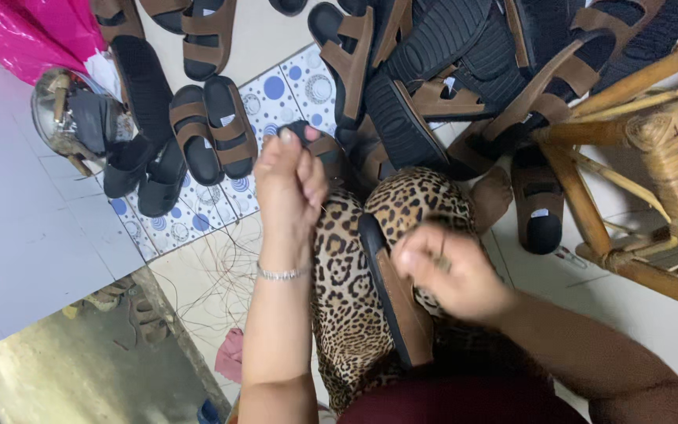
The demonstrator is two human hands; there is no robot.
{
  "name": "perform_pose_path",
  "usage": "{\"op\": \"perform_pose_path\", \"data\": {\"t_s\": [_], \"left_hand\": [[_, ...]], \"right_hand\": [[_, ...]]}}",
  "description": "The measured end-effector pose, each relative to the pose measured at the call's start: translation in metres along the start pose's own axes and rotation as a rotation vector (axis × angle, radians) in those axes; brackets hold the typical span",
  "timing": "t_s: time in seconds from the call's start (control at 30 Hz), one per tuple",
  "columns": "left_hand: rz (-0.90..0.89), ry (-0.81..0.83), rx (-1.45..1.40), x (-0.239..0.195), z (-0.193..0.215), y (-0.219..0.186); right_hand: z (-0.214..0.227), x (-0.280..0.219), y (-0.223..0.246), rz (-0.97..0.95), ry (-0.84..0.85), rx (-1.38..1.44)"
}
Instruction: The person sits on the floor and sews a sandal sole using a needle and thread. They repeatedly push the needle through the sole and pull the thread to stitch the material together.
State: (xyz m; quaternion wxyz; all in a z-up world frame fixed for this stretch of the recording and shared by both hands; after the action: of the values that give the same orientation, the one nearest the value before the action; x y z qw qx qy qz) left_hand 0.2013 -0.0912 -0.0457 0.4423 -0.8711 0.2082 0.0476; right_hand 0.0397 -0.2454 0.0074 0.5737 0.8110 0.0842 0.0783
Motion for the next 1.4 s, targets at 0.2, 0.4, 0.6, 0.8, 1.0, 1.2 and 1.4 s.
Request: {"op": "perform_pose_path", "data": {"t_s": [0.2,0.4,0.6,0.8,1.0,1.2,1.4], "left_hand": [[0.289,0.156,0.031,-0.007,0.085,-0.020],[-0.120,-0.421,1.932,-0.083,0.106,-0.080],[-0.022,0.426,1.093,-0.116,-0.027,-0.029],[0.283,0.564,1.248,-0.117,-0.020,0.000],[0.173,0.523,1.253,-0.117,-0.013,0.005],[0.043,0.536,1.214,-0.115,-0.021,0.006],[-0.089,0.509,1.270,-0.118,-0.022,0.009]], "right_hand": [[0.057,0.001,0.020,-0.250,0.011,-0.302],[0.083,-0.030,0.020,-0.318,0.075,-0.960],[0.038,-0.009,0.021,-0.128,0.462,-1.280],[0.041,-0.003,0.015,-0.120,0.488,-1.193],[0.042,0.003,0.020,-0.117,0.512,-1.206],[0.028,0.018,0.033,-0.185,0.744,-1.445],[0.009,0.028,0.036,-0.125,0.906,-1.613]]}}
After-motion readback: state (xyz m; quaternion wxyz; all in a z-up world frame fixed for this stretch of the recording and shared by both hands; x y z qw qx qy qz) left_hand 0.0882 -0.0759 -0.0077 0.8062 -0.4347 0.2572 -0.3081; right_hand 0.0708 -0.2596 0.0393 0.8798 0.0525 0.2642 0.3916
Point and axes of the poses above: each hand's wrist, its own x-axis towards the middle knuckle, its own z-axis out of the back of the hand, y = z × x, the point moved 5 cm from there along x, towards the middle knuckle, and after that the axes turned 8 degrees about y, right-handed, at the moved point
